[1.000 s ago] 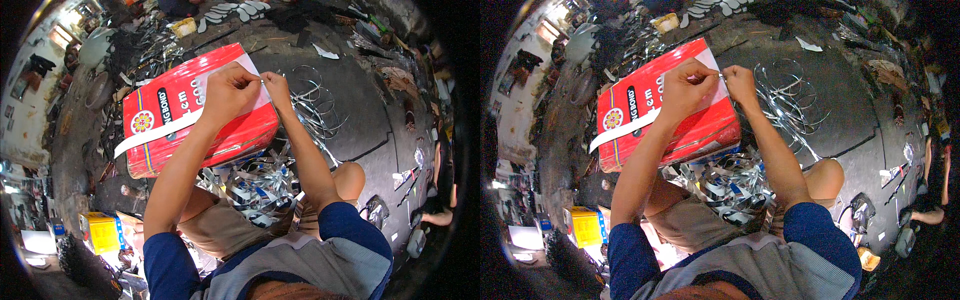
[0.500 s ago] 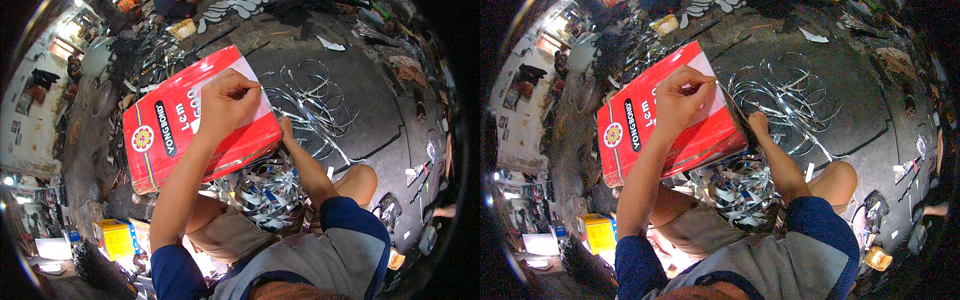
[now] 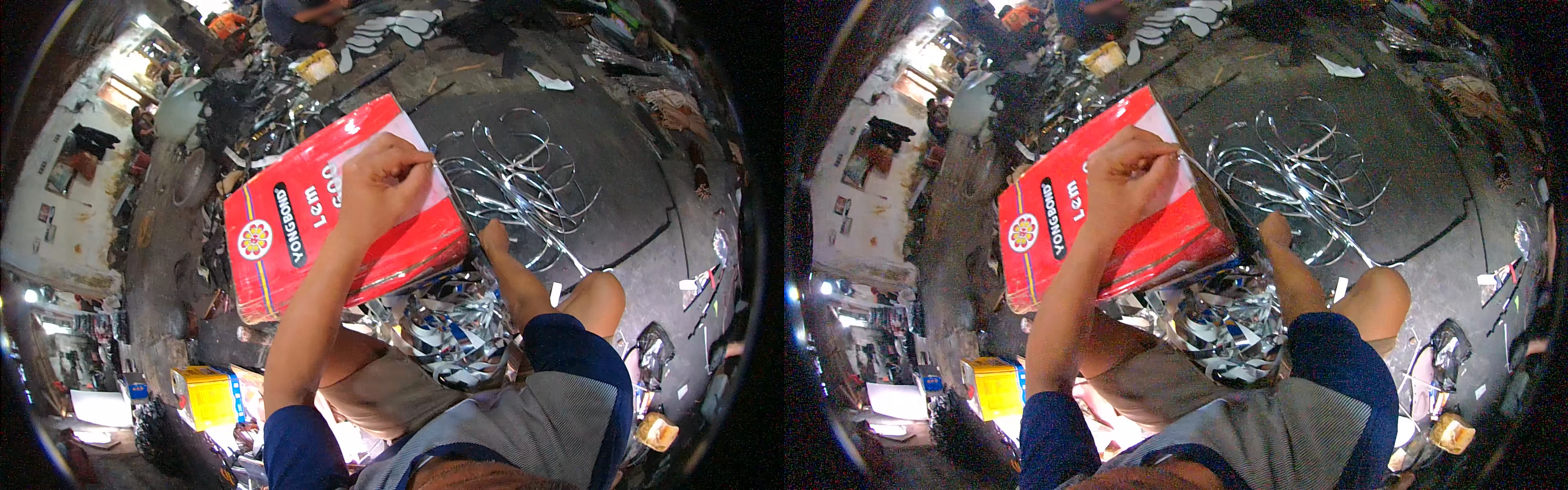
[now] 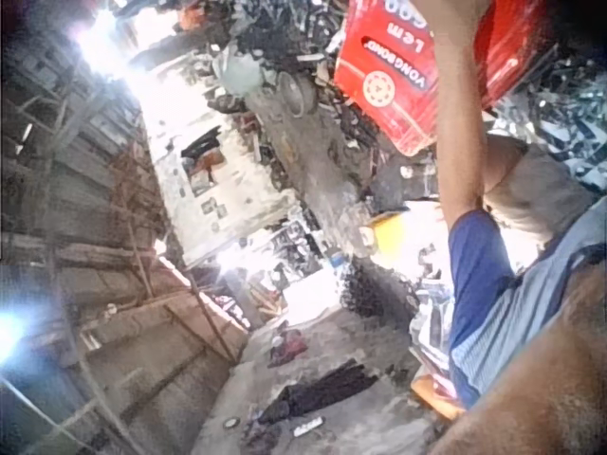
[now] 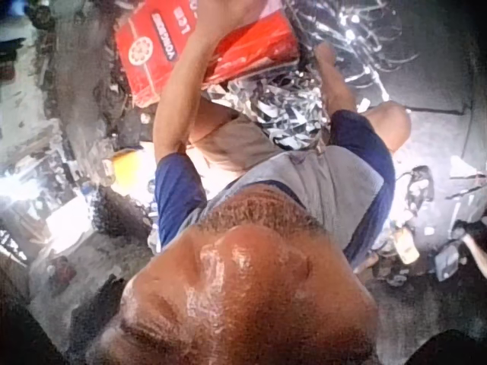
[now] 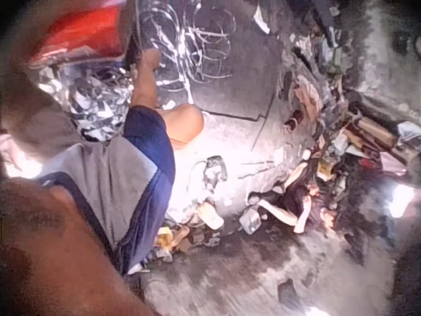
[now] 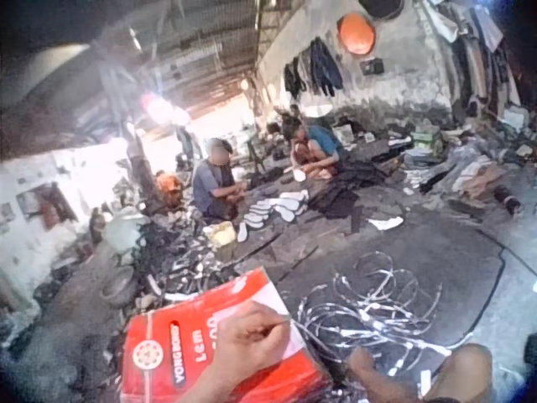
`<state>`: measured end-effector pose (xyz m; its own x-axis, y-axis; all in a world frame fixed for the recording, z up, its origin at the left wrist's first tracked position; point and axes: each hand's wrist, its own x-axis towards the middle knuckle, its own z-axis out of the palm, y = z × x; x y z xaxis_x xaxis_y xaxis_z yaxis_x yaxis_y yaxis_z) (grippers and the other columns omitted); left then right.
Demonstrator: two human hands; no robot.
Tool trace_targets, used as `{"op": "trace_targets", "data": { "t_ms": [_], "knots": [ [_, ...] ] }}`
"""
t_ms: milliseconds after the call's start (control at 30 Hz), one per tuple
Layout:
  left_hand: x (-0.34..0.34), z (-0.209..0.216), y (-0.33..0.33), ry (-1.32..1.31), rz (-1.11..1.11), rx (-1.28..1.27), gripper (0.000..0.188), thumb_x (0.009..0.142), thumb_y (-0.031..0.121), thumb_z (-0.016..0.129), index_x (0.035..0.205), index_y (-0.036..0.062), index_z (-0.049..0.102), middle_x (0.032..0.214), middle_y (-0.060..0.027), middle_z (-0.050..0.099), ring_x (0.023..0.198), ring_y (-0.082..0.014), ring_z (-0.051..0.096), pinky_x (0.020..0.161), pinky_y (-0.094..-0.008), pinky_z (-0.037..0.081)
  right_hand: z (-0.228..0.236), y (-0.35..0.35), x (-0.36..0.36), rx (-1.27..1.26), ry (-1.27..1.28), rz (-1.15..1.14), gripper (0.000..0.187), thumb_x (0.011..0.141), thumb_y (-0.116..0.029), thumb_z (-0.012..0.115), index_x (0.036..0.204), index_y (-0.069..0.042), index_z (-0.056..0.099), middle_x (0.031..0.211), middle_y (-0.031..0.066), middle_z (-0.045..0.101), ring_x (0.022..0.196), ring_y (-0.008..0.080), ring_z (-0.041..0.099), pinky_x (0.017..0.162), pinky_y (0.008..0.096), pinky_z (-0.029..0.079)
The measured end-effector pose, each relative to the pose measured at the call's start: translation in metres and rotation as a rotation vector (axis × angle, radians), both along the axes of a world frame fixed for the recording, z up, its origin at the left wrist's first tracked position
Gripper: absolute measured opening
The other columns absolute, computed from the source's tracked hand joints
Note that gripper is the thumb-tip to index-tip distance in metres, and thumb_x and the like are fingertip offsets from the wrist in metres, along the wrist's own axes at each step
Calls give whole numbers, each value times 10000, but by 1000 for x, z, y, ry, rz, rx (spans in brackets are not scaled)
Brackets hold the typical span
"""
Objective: The person sits on the floor and repeatedly cuts strips of white tape from a roll on a red box using a small blade. The cut strips are placed on the floor beside the box.
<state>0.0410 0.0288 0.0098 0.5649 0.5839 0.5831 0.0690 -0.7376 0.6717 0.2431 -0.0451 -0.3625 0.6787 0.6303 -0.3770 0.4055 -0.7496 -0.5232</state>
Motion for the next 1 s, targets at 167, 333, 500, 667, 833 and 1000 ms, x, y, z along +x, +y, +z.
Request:
{"op": "trace_targets", "data": {
  "t_ms": [167,333,500,667,833,1000],
  "knots": [
    [-8,9,1,105,-82,223,151,832,-12,724,974,25,757,884,-61,665,717,-153,647,603,-275,509,-23,4,8,57,-51,-65,403,840,-176,669,1141,78,585,1113,319,673,1075,451,663,928,523,530],
    [-20,1,4,128,-95,325,231,827,-3,715,1047,56,758,921,-90,681,770,-211,671,662,-294,537,-7,-4,20,-36,-80,48,299,935,-177,520,1108,38,635,1128,273,688,1082,426,673,924,518,538],
    [-21,6,-1,177,-125,240,279,813,2,711,1084,57,748,989,-102,679,898,-252,660,763,-337,539,-16,-21,54,46,-175,-61,260,917,-154,532,1049,17,676,1086,257,698,1029,425,685,863,532,550],
    [-27,10,-6,302,-21,519,340,873,241,712,1190,118,728,1279,-71,646,1239,-316,535,1039,-474,418,-17,-36,60,51,-182,-149,294,905,-172,549,1093,22,667,1118,264,686,1012,435,685,881,526,548],
    [-24,10,-9,467,52,559,539,904,473,648,1383,228,614,1516,-65,493,1436,-363,367,1177,-559,259,-36,-49,89,-36,-14,-521,381,922,-259,530,1157,4,676,1210,234,676,1104,405,667,950,528,516],
    [-26,5,-6,498,58,457,668,900,634,579,1463,278,528,1587,-85,391,1463,-376,318,1194,-587,211,-37,-58,69,-176,-62,-306,411,931,-294,507,1155,0,687,1209,211,685,1119,389,667,959,523,513]
  ]
}}
